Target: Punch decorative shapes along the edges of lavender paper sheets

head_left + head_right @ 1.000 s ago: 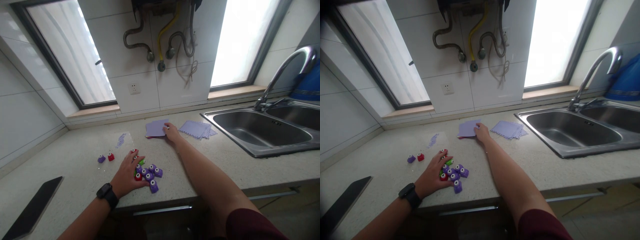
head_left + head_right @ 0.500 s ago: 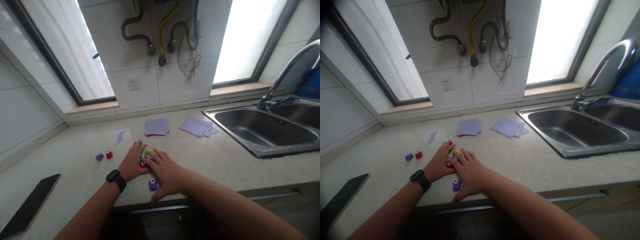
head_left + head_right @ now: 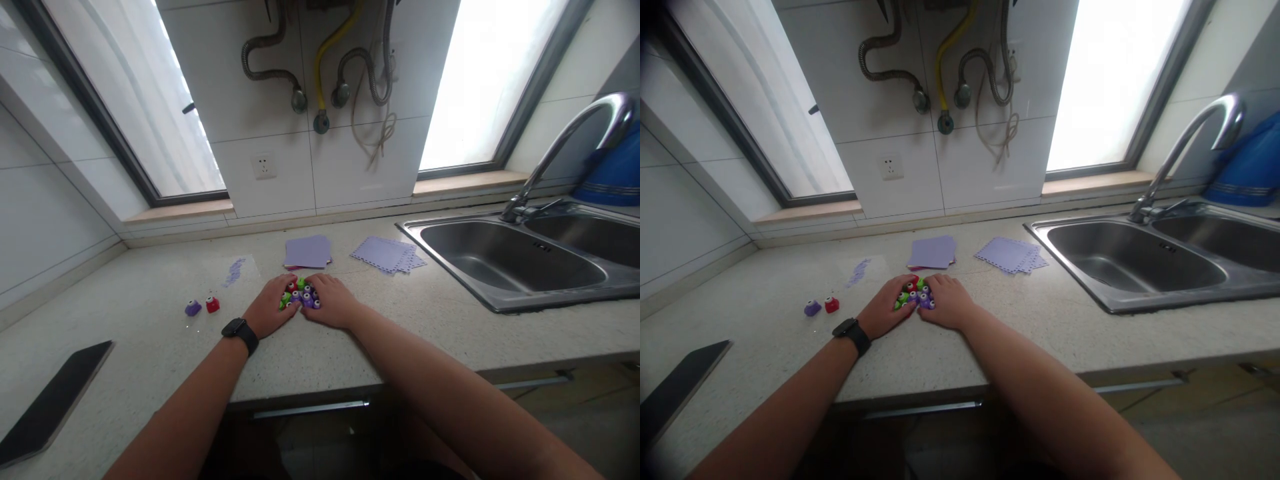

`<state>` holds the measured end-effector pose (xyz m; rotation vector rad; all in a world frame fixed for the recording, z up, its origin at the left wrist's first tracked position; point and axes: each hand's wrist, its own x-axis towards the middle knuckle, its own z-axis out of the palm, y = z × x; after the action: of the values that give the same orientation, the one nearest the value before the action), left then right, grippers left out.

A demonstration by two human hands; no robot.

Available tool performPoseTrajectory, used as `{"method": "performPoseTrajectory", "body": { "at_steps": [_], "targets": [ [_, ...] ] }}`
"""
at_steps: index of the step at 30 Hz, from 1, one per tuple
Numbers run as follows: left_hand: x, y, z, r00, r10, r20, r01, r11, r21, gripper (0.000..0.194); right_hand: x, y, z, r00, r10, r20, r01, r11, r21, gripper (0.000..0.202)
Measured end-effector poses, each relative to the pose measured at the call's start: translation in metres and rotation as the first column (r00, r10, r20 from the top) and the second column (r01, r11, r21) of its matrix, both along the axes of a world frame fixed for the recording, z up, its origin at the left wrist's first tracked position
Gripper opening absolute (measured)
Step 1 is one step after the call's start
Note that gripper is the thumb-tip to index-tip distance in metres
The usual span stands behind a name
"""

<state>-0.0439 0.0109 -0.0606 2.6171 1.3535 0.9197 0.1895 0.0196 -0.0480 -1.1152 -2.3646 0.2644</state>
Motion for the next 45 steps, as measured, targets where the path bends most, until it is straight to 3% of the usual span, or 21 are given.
{"method": "performPoseTrajectory", "body": {
  "at_steps": [3, 6, 7, 10, 12, 13, 15, 17, 21, 24, 29, 34, 37, 45],
  "targets": [
    [-0.006, -0.007, 0.002, 0.995, 0.102, 0.021, -0.103, 0.993, 0.057, 0.058, -0.003, 0.007, -0.002, 0.999, -0.012, -0.031, 0.012, 1.0, -0.003, 0.064],
    [-0.031, -0.021, 0.001, 0.952, 0.299, 0.064, -0.305, 0.945, 0.117, 0.063, 0.003, 0.011, -0.003, 0.994, 0.015, -0.107, -0.016, 1.0, -0.008, 0.074],
    [-0.044, -0.027, 0.0, 0.918, 0.389, 0.072, -0.395, 0.909, 0.134, 0.068, 0.005, 0.012, -0.003, 0.991, 0.016, -0.135, -0.018, 1.0, -0.014, 0.072],
    [-0.092, -0.044, -0.004, 0.655, 0.752, -0.068, -0.737, 0.657, 0.162, 0.084, 0.008, 0.015, -0.004, 0.979, 0.024, -0.204, -0.033, 0.999, -0.037, 0.064],
    [-0.119, -0.052, -0.007, 0.535, 0.838, -0.111, -0.84, 0.541, 0.034, 0.091, 0.005, 0.016, -0.005, 0.975, 0.044, -0.219, -0.056, 0.997, -0.046, 0.062],
    [-0.128, -0.053, -0.008, 0.538, 0.833, -0.13, -0.842, 0.535, -0.06, 0.091, 0.004, 0.016, -0.005, 0.976, 0.056, -0.21, -0.067, 0.996, -0.05, 0.064],
    [-0.135, -0.054, -0.01, 0.611, 0.777, -0.153, -0.792, 0.601, -0.112, 0.089, 0.001, 0.015, -0.006, 0.984, 0.07, -0.164, -0.081, 0.995, -0.06, 0.07],
    [-0.128, -0.05, -0.012, 0.707, 0.688, -0.165, -0.707, 0.695, -0.131, 0.09, -0.001, 0.014, -0.006, 0.991, 0.073, -0.116, -0.081, 0.994, -0.071, 0.081],
    [-0.092, -0.041, -0.017, 0.864, 0.479, -0.158, -0.501, 0.848, -0.172, 0.097, -0.001, 0.012, -0.008, 0.995, 0.072, -0.074, -0.078, 0.994, -0.078, 0.109],
    [-0.064, -0.03, -0.02, 0.928, 0.349, -0.133, -0.37, 0.909, -0.192, 0.108, -0.001, 0.013, -0.011, 0.996, 0.077, -0.033, -0.08, 0.994, -0.078, 0.123],
    [-0.032, -0.009, -0.021, 0.961, 0.262, -0.091, -0.275, 0.942, -0.194, 0.118, 0.002, 0.022, -0.014, 0.994, 0.108, -0.022, -0.109, 0.992, -0.065, 0.124],
    [-0.013, 0.008, -0.017, 0.975, 0.216, -0.059, -0.223, 0.959, -0.173, 0.103, 0.009, 0.041, -0.015, 0.983, 0.177, -0.051, -0.179, 0.983, -0.05, 0.112],
    [-0.008, 0.012, -0.015, 0.982, 0.188, -0.026, -0.19, 0.969, -0.16, 0.095, 0.013, 0.049, -0.014, 0.967, 0.236, -0.093, -0.24, 0.97, -0.034, 0.108],
    [-0.012, 0.005, -0.005, 0.992, 0.102, 0.076, -0.091, 0.987, -0.135, 0.068, 0.024, 0.046, -0.006, 0.966, 0.237, -0.106, -0.249, 0.962, -0.113, 0.112]
  ]
}}
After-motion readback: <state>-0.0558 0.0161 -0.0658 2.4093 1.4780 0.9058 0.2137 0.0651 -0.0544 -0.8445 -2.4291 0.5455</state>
